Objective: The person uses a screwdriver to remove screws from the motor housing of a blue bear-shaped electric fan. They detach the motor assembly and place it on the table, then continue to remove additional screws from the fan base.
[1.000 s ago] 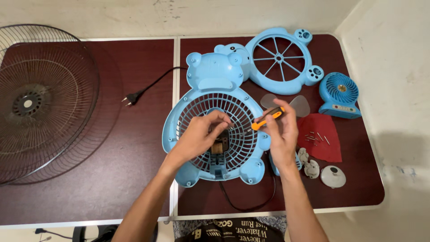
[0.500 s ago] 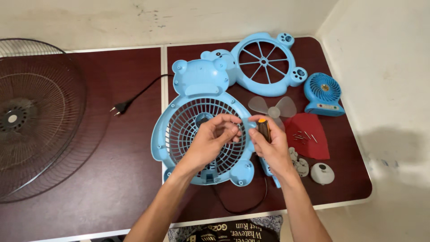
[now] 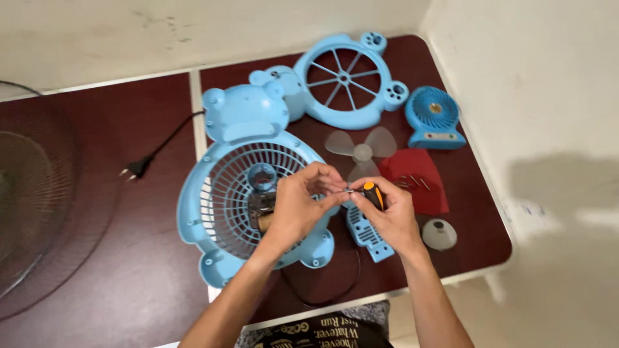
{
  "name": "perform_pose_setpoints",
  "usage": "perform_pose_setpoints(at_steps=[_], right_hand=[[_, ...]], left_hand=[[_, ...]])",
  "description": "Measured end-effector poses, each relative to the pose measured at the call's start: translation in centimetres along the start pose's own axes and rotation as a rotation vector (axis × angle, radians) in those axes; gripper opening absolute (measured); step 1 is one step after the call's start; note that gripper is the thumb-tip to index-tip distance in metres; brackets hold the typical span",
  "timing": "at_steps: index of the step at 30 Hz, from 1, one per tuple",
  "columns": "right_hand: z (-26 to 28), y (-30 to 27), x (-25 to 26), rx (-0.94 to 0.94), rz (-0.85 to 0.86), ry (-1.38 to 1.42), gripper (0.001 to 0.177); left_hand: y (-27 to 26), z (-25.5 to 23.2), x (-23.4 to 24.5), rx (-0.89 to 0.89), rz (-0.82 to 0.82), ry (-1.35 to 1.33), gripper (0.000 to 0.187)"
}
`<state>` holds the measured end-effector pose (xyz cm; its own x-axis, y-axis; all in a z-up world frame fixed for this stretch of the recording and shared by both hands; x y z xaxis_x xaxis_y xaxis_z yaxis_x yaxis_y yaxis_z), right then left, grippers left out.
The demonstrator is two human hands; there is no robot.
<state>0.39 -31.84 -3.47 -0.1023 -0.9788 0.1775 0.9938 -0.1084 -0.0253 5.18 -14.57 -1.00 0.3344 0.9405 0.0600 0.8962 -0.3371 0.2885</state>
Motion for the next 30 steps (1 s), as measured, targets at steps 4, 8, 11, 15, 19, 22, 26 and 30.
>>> perform_pose_setpoints(at_steps=[4, 8, 11, 15, 19, 22, 26, 30], right_hand=[[-1.5, -0.1, 3.0, -0.012, -0.043, 0.011, 0.017], [-3.6, 0.0, 6.8, -0.176, -0.16, 0.004, 0.015], [-4.5, 0.4, 9.8, -0.176, -0.229, -0.203, 0.015], [-6.3, 0.7, 12.4, -0.222, -0.263, -0.329, 0.018], [-8.0, 0.3, 13.7, -0.322, -0.269, -0.463, 0.02], [-8.7, 0.1, 14.1, -0.36, -0.263, -0.48, 0.021], [-8.7, 0.1, 14.4, -0.314, -0.261, -0.56, 0.021], [-8.7, 0.2, 14.4, -0.271, -0.254, -0.602, 0.021]], left_hand=[[0.9, 0.0, -2.1, -0.017, 0.085, 0.072, 0.027], [1.7, -0.5, -3.5, -0.019, 0.119, 0.194, 0.019], [2.0, -0.3, -4.4, 0.04, 0.17, 0.294, 0.016], [2.6, -1.0, -6.0, -0.2, 0.225, 0.344, 0.019], [3.3, -0.5, -7.3, -0.233, 0.266, 0.373, 0.017], [3.5, -0.5, -7.8, -0.287, 0.27, 0.424, 0.018], [3.6, -0.4, -8.2, -0.306, 0.285, 0.461, 0.017], [3.6, -0.4, -8.0, -0.309, 0.271, 0.471, 0.018]])
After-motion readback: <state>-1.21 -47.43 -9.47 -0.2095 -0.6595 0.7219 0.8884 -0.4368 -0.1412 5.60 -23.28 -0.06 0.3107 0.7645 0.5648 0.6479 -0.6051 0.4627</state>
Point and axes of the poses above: each hand's wrist, its own y-axis towards the middle knuckle, its own x-axis out of the back of the hand, z = x × y, the point moved 6 cm from there along y, towards the middle knuckle, and after that the axes turned 8 degrees about -x, right-handed, at the moved point
